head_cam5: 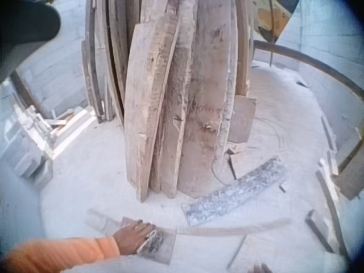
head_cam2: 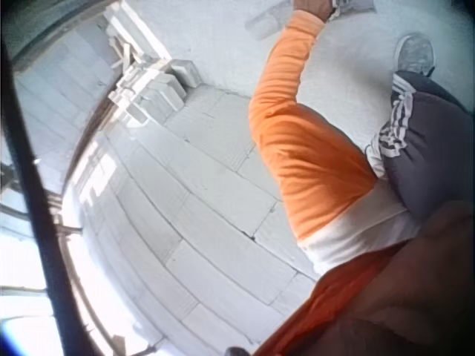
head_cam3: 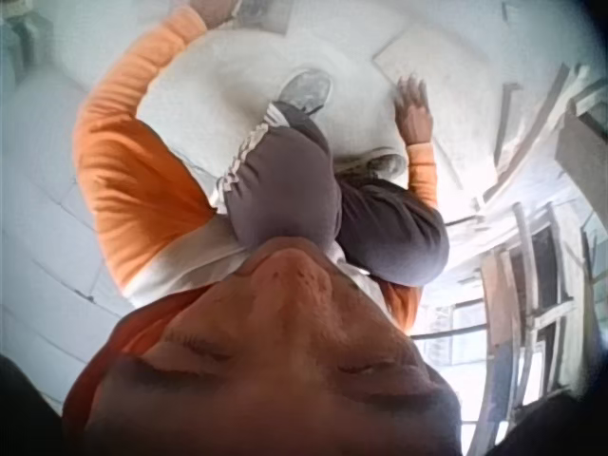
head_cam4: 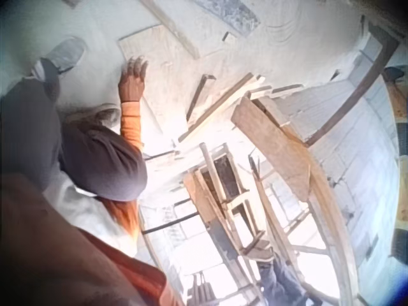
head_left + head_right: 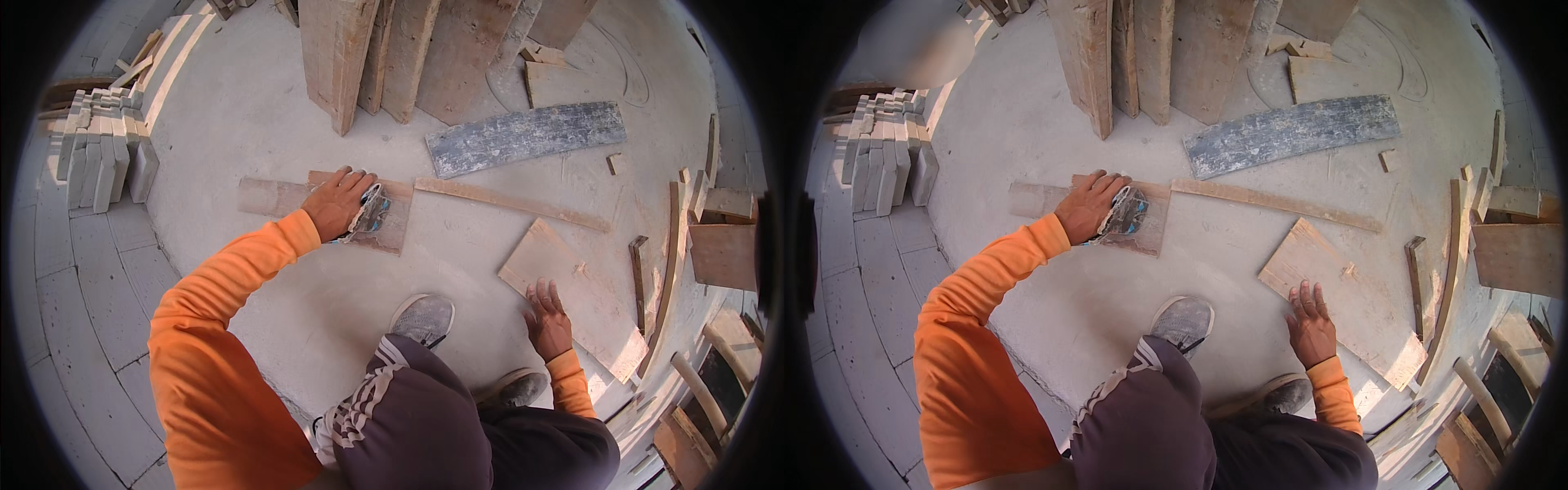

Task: The person saws a piece of wood, holds the cut pieces together, and then nails them using a hammer.

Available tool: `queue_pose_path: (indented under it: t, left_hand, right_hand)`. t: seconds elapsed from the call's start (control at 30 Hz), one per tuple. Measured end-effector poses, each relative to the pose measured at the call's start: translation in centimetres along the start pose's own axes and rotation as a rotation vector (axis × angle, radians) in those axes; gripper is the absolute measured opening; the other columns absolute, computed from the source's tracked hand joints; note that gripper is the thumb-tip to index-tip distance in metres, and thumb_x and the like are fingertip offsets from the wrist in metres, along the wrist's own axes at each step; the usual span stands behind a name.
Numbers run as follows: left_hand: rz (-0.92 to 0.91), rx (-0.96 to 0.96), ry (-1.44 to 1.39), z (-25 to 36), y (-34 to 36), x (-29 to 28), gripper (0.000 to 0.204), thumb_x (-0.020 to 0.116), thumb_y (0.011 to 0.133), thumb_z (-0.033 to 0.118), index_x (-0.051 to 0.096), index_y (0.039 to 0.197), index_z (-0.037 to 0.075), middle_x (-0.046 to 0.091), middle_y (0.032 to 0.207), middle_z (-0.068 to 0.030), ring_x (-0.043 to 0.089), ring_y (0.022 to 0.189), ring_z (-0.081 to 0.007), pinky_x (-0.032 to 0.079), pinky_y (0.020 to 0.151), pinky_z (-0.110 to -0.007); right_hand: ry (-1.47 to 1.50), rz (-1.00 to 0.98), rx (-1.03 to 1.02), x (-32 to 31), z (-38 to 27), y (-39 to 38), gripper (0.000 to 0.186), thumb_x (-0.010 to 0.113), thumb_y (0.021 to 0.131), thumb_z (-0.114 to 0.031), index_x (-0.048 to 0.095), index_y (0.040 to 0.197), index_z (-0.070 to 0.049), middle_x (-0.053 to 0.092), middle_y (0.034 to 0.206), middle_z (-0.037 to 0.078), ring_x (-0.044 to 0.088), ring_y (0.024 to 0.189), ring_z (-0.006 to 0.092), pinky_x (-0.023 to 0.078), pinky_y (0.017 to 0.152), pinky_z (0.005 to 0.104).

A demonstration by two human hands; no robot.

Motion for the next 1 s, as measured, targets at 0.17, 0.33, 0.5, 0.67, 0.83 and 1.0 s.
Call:
queue_pose_path:
  t: [0.17,0.33,0.5,0.67,0.83,1.0]
  left_hand:
    - [0.016,-0.007,-0.088,0.3,-0.1,1.0,0.044,0.05,0.095,0.022,0.056,0.132,-0.003,0.048,0.137,-0.0201,0.048,0.126,-0.0352,0.033,0.116,-0.049]
    - [0.008,-0.073,-0.142,0.7,-0.1,0.3,0.044,0.05,0.095,0.022,0.055,0.13,-0.005,0.047,0.136,-0.0203,0.048,0.124,-0.0347,0.035,0.113,-0.045]
    - [0.054,-0.085,-0.314,0.4,-0.5,0.7,0.047,0.055,0.092,0.021,0.052,0.133,-0.002,0.048,0.134,-0.0197,0.048,0.122,-0.0383,0.037,0.108,-0.046]
    - [-0.036,-0.171,-0.362,-0.4,-0.3,1.7,0.056,0.069,0.085,0.016,0.049,0.136,0.004,0.051,0.133,-0.0145,0.051,0.117,-0.0403,0.04,0.104,-0.046]
    - [-0.124,-0.143,-0.159,-0.8,-0.5,-0.7,0.044,0.073,0.079,0.01,0.065,0.122,0.007,0.053,0.137,-0.0135,0.053,0.117,-0.0396,0.042,0.104,-0.045]
    - [0.015,-0.071,-0.186,-0.7,-1.0,-1.5,0.035,0.071,0.076,0.0,0.071,0.11,0.006,0.055,0.14,-0.0157,0.054,0.12,-0.0406,0.045,0.103,-0.046]
  right_hand:
    - [0.044,0.027,0.045,0.2,0.0,-0.2,0.057,0.071,0.091,-0.024,0.055,0.143,-0.008,0.046,0.155,0.016,0.038,0.146,0.0402,0.043,0.113,0.0517]
    - [0.072,0.09,0.045,1.5,0.6,-0.9,0.057,0.07,0.092,-0.025,0.055,0.144,-0.01,0.043,0.157,0.014,0.037,0.147,0.038,0.045,0.111,0.0553]
    - [0.063,0.104,0.082,2.1,0.4,-1.5,0.057,0.07,0.092,-0.026,0.055,0.145,-0.013,0.039,0.161,0.008,0.033,0.15,0.0329,0.044,0.113,0.0529]
    - [0.035,0.163,0.093,3.0,0.6,-2.2,0.056,0.067,0.093,-0.024,0.053,0.147,-0.017,0.036,0.163,0.003,0.031,0.151,0.0279,0.04,0.117,0.0486]
    - [0.023,0.228,0.091,3.8,0.8,-2.4,0.052,0.053,0.099,-0.018,0.048,0.151,-0.02,0.033,0.164,0.001,0.03,0.151,0.0265,0.036,0.12,0.0467]
    - [-0.051,0.306,0.144,5.5,0.6,-3.3,0.055,0.042,0.102,-0.018,0.038,0.157,-0.022,0.028,0.167,0.003,0.027,0.152,0.0257,0.024,0.125,0.0459]
Point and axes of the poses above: each hand's wrist, its own y-axis towards the middle knuckle, its own x-axis out of the palm, z = x × y, the point moved 1 cm from there along y, towards the middle knuckle
